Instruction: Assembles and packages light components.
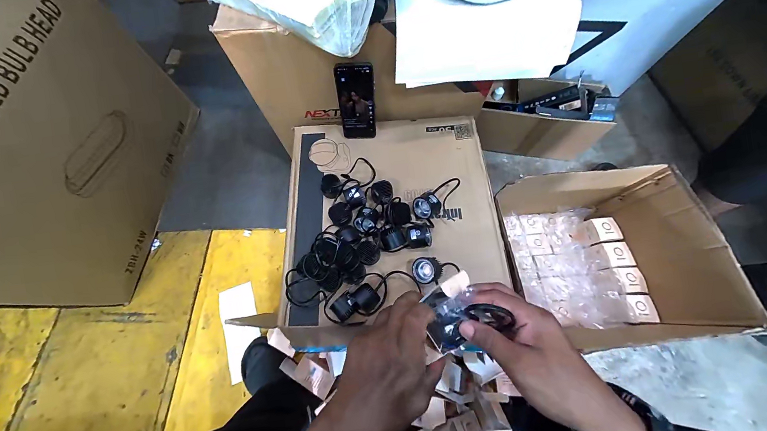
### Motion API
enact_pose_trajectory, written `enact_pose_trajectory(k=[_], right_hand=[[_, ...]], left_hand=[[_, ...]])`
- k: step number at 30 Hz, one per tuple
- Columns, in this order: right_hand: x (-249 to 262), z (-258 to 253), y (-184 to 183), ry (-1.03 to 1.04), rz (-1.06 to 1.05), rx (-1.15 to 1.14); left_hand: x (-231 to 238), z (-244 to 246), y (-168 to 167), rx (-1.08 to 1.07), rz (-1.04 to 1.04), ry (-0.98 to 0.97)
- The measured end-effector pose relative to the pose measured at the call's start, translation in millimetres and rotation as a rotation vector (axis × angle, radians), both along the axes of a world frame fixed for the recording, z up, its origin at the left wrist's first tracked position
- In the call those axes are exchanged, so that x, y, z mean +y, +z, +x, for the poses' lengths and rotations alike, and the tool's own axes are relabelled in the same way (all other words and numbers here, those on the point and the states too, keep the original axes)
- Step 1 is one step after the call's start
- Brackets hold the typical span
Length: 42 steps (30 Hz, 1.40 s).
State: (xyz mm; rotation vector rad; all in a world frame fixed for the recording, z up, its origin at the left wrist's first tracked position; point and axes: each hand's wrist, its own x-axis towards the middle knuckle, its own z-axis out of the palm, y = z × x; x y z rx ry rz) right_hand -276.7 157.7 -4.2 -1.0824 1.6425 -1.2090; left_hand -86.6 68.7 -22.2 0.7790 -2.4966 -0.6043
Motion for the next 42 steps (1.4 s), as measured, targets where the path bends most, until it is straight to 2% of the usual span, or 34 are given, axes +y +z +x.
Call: enact_pose_trajectory(k=[9, 12, 15, 21, 25, 30, 34, 37, 40, 42], right_hand=[[2.4, -24.1, 9.1, 0.363, 0.232, 0.247], [3.8, -18.7, 8.8, 0.342, 0.241, 0.38], [4.7, -1.1, 1.2, 0.238, 0.164, 0.539], [3.0, 0.7, 0.7, 0.197, -0.151, 0.568], [1.9, -4.6, 3.5, 0.148, -0.276, 0.743], [4.4, 3.0, -5.1, 0.149, -0.399, 0.702], [1.2, 6.7, -2.6, 0.261, -0.272, 0.844], [-0.3, 7.9, -4.0, 0.365, -0.265, 0.947], [0.4, 4.8, -4.8, 0.429, -0.25, 0.914], [1.4, 5.5, -6.6, 0.389, -0.254, 0.839]], left_hand=[[11.9, -1.1, -4.3, -0.023, 0.057, -0.186], [15.6, -2.1, -6.2, 0.019, 0.099, -0.189], [14.7, -3.8, -3.5, 0.042, 0.174, -0.135], [4.7, -6.0, 9.8, 0.002, 0.314, 0.006], [0.2, -4.5, 10.0, 0.064, 0.299, 0.003], [1.1, -3.7, 14.1, -0.003, 0.278, -0.012], [0.0, -2.6, 14.0, -0.023, 0.262, -0.027], [5.2, -3.6, 9.5, -0.005, 0.276, -0.099], [8.3, -2.8, 7.6, 0.016, 0.282, -0.116], [6.9, -2.4, 10.9, 0.033, 0.273, -0.096]])
